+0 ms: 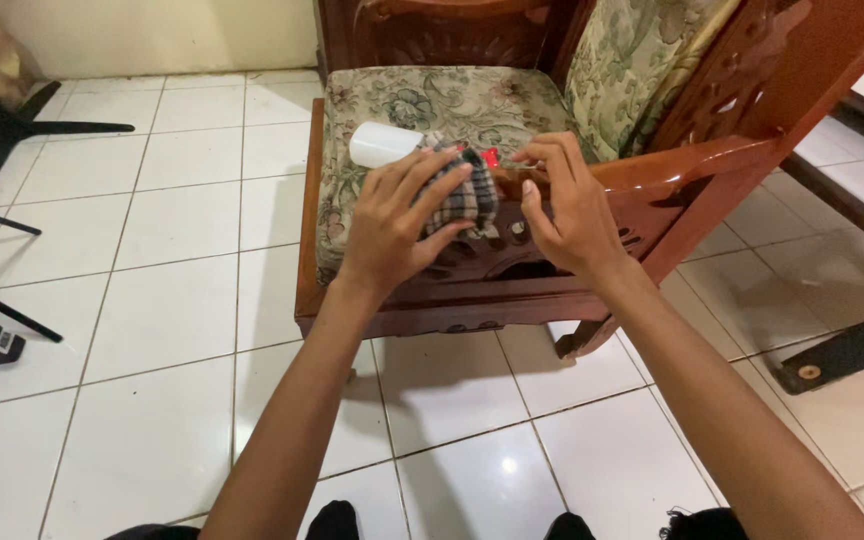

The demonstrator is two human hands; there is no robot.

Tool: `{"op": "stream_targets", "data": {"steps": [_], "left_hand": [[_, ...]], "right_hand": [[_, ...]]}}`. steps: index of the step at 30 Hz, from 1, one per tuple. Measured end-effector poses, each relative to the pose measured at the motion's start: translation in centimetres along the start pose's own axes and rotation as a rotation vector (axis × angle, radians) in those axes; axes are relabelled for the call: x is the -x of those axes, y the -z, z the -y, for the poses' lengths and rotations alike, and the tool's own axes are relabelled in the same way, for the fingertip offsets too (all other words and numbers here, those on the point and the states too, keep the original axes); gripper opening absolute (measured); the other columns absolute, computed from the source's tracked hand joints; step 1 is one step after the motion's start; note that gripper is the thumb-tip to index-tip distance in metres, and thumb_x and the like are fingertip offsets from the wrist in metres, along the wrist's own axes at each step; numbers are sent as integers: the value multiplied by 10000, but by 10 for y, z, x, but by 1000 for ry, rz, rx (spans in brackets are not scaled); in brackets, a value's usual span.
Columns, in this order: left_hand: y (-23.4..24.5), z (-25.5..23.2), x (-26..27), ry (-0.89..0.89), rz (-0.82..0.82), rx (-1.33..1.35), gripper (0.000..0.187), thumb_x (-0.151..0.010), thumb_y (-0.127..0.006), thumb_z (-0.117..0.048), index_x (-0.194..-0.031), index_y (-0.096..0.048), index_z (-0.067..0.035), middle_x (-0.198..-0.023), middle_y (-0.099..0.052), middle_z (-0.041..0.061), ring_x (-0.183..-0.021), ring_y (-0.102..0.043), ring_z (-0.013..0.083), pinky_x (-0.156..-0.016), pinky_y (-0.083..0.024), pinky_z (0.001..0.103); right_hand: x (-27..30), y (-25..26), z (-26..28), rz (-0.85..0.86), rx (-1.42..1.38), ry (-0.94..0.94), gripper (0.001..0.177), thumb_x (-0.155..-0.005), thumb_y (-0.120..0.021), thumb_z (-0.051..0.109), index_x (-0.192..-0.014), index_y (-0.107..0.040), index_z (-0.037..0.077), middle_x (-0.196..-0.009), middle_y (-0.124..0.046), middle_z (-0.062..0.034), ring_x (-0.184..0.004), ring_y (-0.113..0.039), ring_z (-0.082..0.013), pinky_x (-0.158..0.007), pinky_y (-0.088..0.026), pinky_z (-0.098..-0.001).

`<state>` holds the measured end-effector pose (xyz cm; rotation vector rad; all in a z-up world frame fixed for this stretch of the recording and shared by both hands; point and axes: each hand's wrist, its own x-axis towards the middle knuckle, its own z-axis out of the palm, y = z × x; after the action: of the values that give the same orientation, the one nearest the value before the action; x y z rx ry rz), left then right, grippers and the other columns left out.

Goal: The person wipes the wooden armrests and backrest of a dining chair using a checkered cloth. They repeatedly spray the cloth with a white spray bottle and wipe different sections of the chair's wooden frame, including the armrests and backrest, throughout the episode.

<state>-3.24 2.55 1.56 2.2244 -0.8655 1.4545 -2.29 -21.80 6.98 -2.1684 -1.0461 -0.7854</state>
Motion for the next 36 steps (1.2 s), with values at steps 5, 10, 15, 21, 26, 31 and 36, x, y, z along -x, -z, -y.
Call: {"op": "stream_targets", "data": {"steps": [5, 10, 15, 21, 26, 31, 36], "left_hand": [[4, -4, -3, 44, -37, 14, 625, -862, -867, -357, -1405, -626, -162, -1413, -622, 42, -1338, -562, 274, -1114, -449, 461], [-7, -22, -26, -14, 4, -12, 576, -847, -858, -376, -1333, -659, -142, -1342, -649, 48, -1250, -586, 281, -1084, -450, 457], [-37, -52, -56, -45, 94, 19, 530, -805, -853, -406, -1229, -690, -133, -1226, -668, 41, -1149, -614, 255, -1018, -459, 451], [-87, -94, -90, 10, 79, 134, 530, -774, -857, -375, -1216, -699, -129, -1193, -663, 55, -1085, -624, 276, -934, -479, 441], [-118, -119, -111, 29, 60, 208, 544, -769, -873, -355, -1213, -692, -99, -1185, -652, 60, -1061, -625, 294, -893, -493, 450], [-148, -142, -136, 39, 27, 210, 523, -777, -875, -295, -1215, -683, -84, -1142, -635, 83, -994, -640, 313, -855, -509, 449], [-172, -152, -162, 86, 116, 211, 474, -801, -869, -300, -1188, -680, -104, -1043, -623, 104, -888, -676, 348, -762, -528, 464]], "right_hand": [[-1, 10, -5, -56, 36, 56, 246, -1027, -501, 30, -1271, -522, 5, -1280, -502, -191, -1073, -624, -328, -954, -550, -402], [4, 30, -14, -81, 102, -32, 214, -1048, -488, 58, -1246, -552, 10, -1244, -501, -178, -1114, -602, -330, -962, -528, -430], [17, 56, -25, -150, 219, -118, 185, -1073, -493, 93, -1204, -597, 15, -1226, -551, -175, -1120, -564, -352, -1000, -445, -467], [44, 86, -43, -197, 419, -150, 263, -987, -553, 34, -1245, -605, 29, -1287, -592, -161, -1266, -533, -369, -1140, -378, -495], [68, 117, -63, -158, 589, -147, 469, -944, -568, -74, -1397, -568, 48, -1456, -564, -119, -1461, -457, -325, -1302, -270, -489], [82, 136, -70, -96, 681, -162, 720, -805, -582, -96, -1503, -469, 39, -1569, -468, -114, -1508, -363, -313, -1289, -250, -504], [90, 147, -77, -52, 621, -220, 823, -765, -554, -113, -1561, -400, 25, -1639, -383, -120, -1540, -311, -330, -1287, -255, -477]]}}
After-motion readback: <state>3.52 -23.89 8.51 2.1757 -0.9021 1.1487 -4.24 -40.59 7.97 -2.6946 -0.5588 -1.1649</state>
